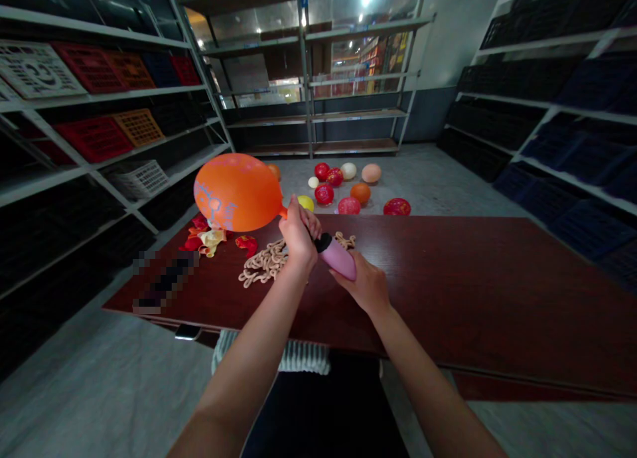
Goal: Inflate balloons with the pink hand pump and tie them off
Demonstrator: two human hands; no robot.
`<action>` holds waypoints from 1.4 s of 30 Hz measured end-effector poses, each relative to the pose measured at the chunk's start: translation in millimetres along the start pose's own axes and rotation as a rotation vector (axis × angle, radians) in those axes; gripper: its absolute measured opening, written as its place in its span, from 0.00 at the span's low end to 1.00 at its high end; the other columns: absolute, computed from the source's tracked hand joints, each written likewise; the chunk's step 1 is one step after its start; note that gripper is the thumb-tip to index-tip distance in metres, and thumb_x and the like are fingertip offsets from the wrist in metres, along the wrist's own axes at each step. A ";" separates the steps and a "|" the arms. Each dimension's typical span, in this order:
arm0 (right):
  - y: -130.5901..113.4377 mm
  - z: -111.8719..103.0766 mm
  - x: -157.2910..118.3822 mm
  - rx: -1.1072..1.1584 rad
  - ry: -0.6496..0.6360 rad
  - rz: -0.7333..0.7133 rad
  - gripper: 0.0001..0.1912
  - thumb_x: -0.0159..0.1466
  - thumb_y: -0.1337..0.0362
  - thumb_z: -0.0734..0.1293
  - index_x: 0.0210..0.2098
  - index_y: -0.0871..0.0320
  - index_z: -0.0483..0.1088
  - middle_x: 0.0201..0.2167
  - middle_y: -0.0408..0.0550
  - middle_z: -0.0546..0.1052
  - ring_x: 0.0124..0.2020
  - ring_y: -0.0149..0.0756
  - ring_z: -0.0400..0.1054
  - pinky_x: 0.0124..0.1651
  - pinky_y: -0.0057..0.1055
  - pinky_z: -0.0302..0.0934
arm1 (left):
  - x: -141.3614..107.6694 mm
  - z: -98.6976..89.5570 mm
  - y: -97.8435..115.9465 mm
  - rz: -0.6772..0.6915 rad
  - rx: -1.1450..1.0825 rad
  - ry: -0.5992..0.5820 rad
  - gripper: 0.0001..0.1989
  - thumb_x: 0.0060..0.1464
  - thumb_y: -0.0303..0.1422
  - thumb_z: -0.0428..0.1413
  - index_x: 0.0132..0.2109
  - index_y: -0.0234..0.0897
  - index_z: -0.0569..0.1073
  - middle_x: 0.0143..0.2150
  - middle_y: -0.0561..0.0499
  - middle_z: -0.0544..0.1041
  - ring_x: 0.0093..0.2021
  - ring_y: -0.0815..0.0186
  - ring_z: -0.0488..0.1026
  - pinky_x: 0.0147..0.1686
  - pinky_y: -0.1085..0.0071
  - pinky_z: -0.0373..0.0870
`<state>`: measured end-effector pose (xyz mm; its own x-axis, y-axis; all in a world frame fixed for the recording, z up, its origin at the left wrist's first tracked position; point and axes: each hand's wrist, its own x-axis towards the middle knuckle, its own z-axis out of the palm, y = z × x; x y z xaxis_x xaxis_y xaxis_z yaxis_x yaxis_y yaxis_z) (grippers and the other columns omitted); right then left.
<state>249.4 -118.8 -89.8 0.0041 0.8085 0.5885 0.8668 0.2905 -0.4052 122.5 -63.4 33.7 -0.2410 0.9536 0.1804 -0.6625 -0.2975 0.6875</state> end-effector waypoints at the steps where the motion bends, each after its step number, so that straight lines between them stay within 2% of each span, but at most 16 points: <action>1: -1.1 -0.9 0.1 0.007 -0.003 -0.006 0.25 0.62 0.45 0.68 0.49 0.58 0.72 0.39 0.54 0.82 0.36 0.47 0.78 0.35 0.35 0.66 | 0.4 -2.5 2.1 -0.012 -0.002 0.016 0.27 0.69 0.36 0.48 0.19 0.38 0.54 0.12 0.58 0.51 0.10 0.75 0.50 0.11 0.74 0.44; 4: -6.9 -3.1 -0.2 0.034 -0.038 -0.031 0.24 0.61 0.47 0.69 0.50 0.56 0.72 0.41 0.53 0.82 0.38 0.47 0.78 0.38 0.35 0.67 | 1.6 -13.8 10.3 -0.015 -0.015 0.124 0.26 0.68 0.34 0.47 0.20 0.38 0.52 0.11 0.58 0.50 0.10 0.74 0.49 0.12 0.73 0.44; 8: -20.9 -8.9 -2.1 0.035 -0.154 -0.065 0.25 0.61 0.49 0.71 0.53 0.54 0.71 0.44 0.51 0.82 0.40 0.46 0.78 0.39 0.35 0.67 | 7.6 -36.2 26.2 -0.034 -0.028 0.230 0.23 0.66 0.31 0.47 0.22 0.38 0.51 0.12 0.59 0.50 0.11 0.74 0.48 0.13 0.73 0.45; 15: -50.2 -41.4 -7.1 -0.185 -0.325 -0.136 0.25 0.62 0.48 0.70 0.53 0.55 0.70 0.44 0.54 0.81 0.40 0.47 0.77 0.35 0.34 0.64 | 28.1 -92.8 70.0 -0.123 -0.108 0.396 0.19 0.64 0.29 0.45 0.24 0.39 0.49 0.14 0.60 0.48 0.12 0.74 0.45 0.15 0.73 0.44; 18: -58.5 -53.4 -16.2 -0.157 -0.394 -0.094 0.22 0.61 0.49 0.71 0.49 0.55 0.71 0.43 0.55 0.81 0.40 0.48 0.77 0.35 0.34 0.63 | 33.1 -116.3 89.2 -0.160 -0.130 0.421 0.19 0.63 0.29 0.45 0.25 0.38 0.49 0.14 0.61 0.47 0.12 0.74 0.45 0.15 0.74 0.44; 20: -65.4 -57.5 -27.7 0.028 -0.513 0.033 0.19 0.60 0.50 0.72 0.44 0.54 0.72 0.38 0.53 0.81 0.36 0.45 0.77 0.32 0.33 0.63 | 35.8 -127.2 102.3 -0.196 -0.131 0.413 0.18 0.63 0.28 0.45 0.24 0.38 0.49 0.14 0.61 0.47 0.12 0.74 0.45 0.15 0.74 0.43; 21: -70.1 -58.9 -34.9 0.181 -0.607 0.140 0.19 0.59 0.49 0.71 0.42 0.55 0.72 0.34 0.51 0.80 0.31 0.43 0.76 0.30 0.32 0.62 | 37.3 -130.7 109.1 -0.230 -0.130 0.397 0.19 0.63 0.27 0.44 0.24 0.38 0.49 0.14 0.61 0.47 0.12 0.74 0.44 0.15 0.75 0.43; 24: -90.2 -63.8 -58.1 0.790 -0.886 0.515 0.24 0.59 0.42 0.69 0.39 0.57 0.69 0.23 0.43 0.74 0.18 0.34 0.67 0.20 0.29 0.58 | 43.6 -132.9 127.9 -0.372 -0.138 0.295 0.20 0.63 0.26 0.44 0.23 0.38 0.48 0.14 0.61 0.45 0.11 0.74 0.43 0.13 0.75 0.43; 26: -107.2 -69.5 -70.5 1.179 -0.968 0.679 0.27 0.60 0.39 0.67 0.39 0.59 0.69 0.23 0.42 0.73 0.17 0.29 0.64 0.19 0.27 0.56 | 49.5 -128.9 136.6 -0.453 -0.163 0.205 0.21 0.63 0.26 0.45 0.23 0.39 0.47 0.14 0.61 0.45 0.11 0.74 0.44 0.13 0.76 0.44; 29: -133.3 -79.0 -78.9 1.667 -1.088 0.853 0.28 0.59 0.41 0.70 0.43 0.61 0.70 0.24 0.40 0.71 0.17 0.23 0.61 0.19 0.23 0.55 | 59.2 -121.4 140.3 -0.499 -0.222 0.102 0.22 0.63 0.25 0.48 0.23 0.38 0.48 0.14 0.61 0.46 0.12 0.75 0.46 0.14 0.77 0.47; 31: -149.6 -84.4 -78.3 1.908 -1.113 0.903 0.27 0.60 0.45 0.71 0.46 0.61 0.69 0.25 0.38 0.70 0.18 0.21 0.60 0.19 0.20 0.55 | 63.9 -119.0 136.5 -0.494 -0.267 0.085 0.23 0.64 0.25 0.48 0.23 0.38 0.48 0.14 0.61 0.47 0.12 0.76 0.47 0.14 0.78 0.48; 35: -179.1 -94.9 -68.2 2.190 -1.088 1.000 0.21 0.65 0.52 0.67 0.50 0.61 0.66 0.27 0.36 0.69 0.21 0.20 0.60 0.20 0.16 0.57 | 61.0 -121.9 120.1 -0.462 -0.333 0.074 0.23 0.64 0.25 0.50 0.23 0.37 0.48 0.14 0.61 0.49 0.12 0.77 0.49 0.16 0.80 0.53; 38: -198.0 -101.9 -57.7 2.329 -1.059 1.096 0.21 0.64 0.57 0.69 0.50 0.63 0.64 0.28 0.37 0.70 0.22 0.18 0.62 0.23 0.14 0.61 | 47.6 -124.0 106.3 -0.422 -0.330 0.042 0.23 0.62 0.24 0.51 0.23 0.37 0.47 0.14 0.60 0.50 0.14 0.77 0.52 0.18 0.80 0.56; 42: -215.4 -100.6 -43.2 2.389 -0.975 1.177 0.20 0.62 0.59 0.70 0.48 0.63 0.64 0.28 0.38 0.70 0.24 0.19 0.65 0.27 0.14 0.65 | 27.7 -118.5 90.2 -0.405 -0.253 -0.010 0.22 0.61 0.25 0.51 0.23 0.37 0.48 0.16 0.58 0.52 0.15 0.76 0.50 0.20 0.78 0.58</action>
<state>112.7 -267.8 42.4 -0.7727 0.6239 -0.1170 -0.6165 -0.7815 -0.0959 -27.9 -69.2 17.4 0.0778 0.9952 -0.0590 -0.8541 0.0971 0.5110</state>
